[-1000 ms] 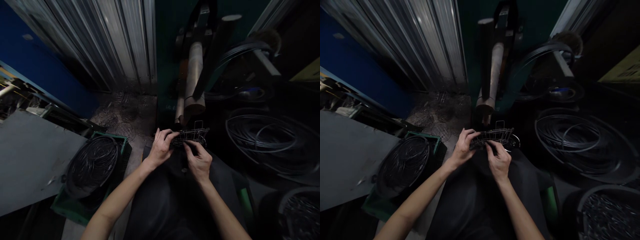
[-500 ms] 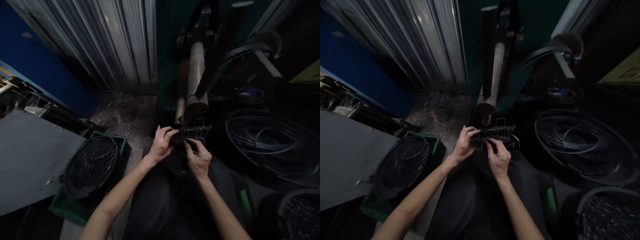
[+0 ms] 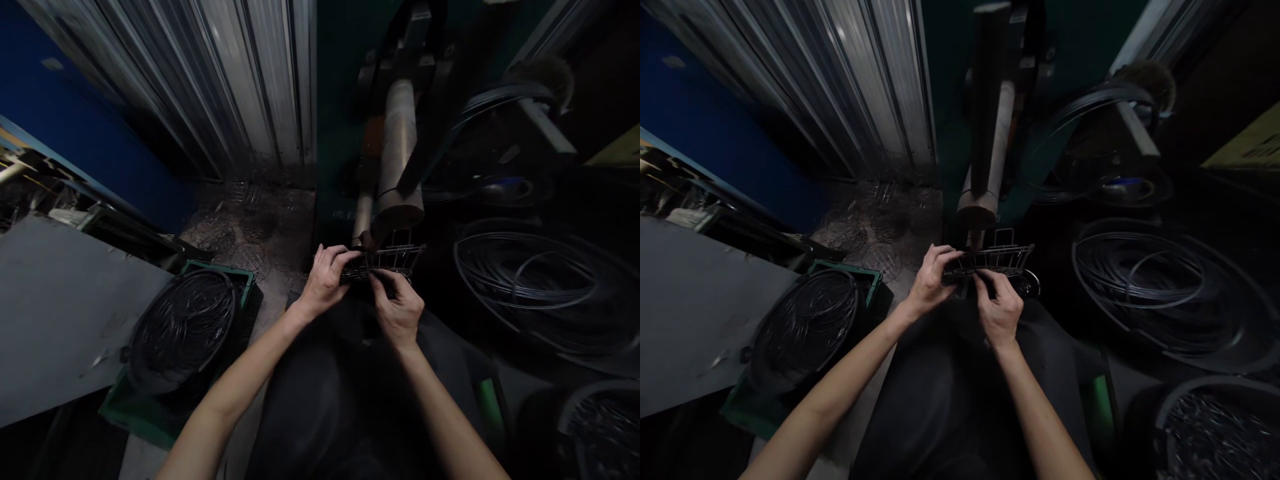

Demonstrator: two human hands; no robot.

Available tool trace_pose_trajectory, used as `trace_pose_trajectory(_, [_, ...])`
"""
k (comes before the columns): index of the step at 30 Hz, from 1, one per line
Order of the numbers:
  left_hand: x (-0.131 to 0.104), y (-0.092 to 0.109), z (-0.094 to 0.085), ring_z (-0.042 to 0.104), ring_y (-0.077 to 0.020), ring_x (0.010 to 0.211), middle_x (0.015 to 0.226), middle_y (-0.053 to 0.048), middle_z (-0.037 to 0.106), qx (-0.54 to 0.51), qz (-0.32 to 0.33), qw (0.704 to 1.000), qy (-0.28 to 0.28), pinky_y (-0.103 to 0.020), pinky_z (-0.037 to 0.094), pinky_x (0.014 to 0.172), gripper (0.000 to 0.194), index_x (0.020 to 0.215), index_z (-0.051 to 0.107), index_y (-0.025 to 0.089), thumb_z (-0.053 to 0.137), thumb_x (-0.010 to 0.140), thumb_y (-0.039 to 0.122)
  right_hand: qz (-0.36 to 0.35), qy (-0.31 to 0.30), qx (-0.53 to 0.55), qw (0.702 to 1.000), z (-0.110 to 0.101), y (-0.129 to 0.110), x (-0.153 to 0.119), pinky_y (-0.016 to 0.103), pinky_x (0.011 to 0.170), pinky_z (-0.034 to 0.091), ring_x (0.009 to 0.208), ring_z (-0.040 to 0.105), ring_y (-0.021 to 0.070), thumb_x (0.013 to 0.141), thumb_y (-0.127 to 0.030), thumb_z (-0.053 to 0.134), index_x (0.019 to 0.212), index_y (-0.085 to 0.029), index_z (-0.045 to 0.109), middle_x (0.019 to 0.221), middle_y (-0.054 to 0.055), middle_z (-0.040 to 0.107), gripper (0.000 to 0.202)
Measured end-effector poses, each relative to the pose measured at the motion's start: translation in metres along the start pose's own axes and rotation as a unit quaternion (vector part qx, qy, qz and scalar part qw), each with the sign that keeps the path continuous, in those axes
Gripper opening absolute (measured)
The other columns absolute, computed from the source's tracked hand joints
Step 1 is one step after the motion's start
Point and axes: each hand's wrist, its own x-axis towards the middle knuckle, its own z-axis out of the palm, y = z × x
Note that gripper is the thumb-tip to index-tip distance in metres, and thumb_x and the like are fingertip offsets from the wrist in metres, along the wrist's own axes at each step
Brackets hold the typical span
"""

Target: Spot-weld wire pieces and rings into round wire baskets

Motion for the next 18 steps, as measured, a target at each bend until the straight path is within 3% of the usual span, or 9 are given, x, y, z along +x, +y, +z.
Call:
trace_pose_trajectory(7, [0.0006,0.004,-0.0032,0.049,-0.0218,0.118,0.119,-0.009,0.05,0.022,-0.016,1.0,-0.015,-0.052,0.027,0.112,0.051,0.125,0.04,0.021,0.055,0.077,0.01,0.0,-0.005,-0.008,1.0,-0.0007,0.0011,0.0004,0.031,0.075,0.051,0.078,0.064,0.0171,0.088,-0.037,0.053,0.09,-0.019,0.065,0.085,0.005,0.068,0.021])
trace_pose_trajectory(12, [0.0012,0.0065,-0.006,0.049,-0.0211,0.116,0.12,-0.008,0.05,0.05,-0.014,0.998,-0.021,-0.053,0.025,0.112,0.052,0.126,0.041,0.021,0.053,0.077,0.008,-0.031,-0.002,-0.005,1.0,0.001,0.0042,-0.0013,0.028,0.074,0.05,0.078,0.064,0.016,0.089,-0.03,0.053,0.091,-0.018,0.063,0.085,0.005,0.067,0.016])
trace_pose_trajectory(18, [-0.0004,0.0057,-0.0043,0.05,-0.0205,0.114,0.118,-0.008,0.05,0.063,0.003,0.998,0.003,-0.052,0.028,0.111,0.051,0.126,0.043,0.022,0.052,0.078,0.008,-0.066,0.02,-0.012,0.998,0.0049,0.0069,-0.002,0.027,0.072,0.051,0.076,0.063,0.0152,0.089,-0.027,0.053,0.091,-0.017,0.062,0.083,0.005,0.066,0.013])
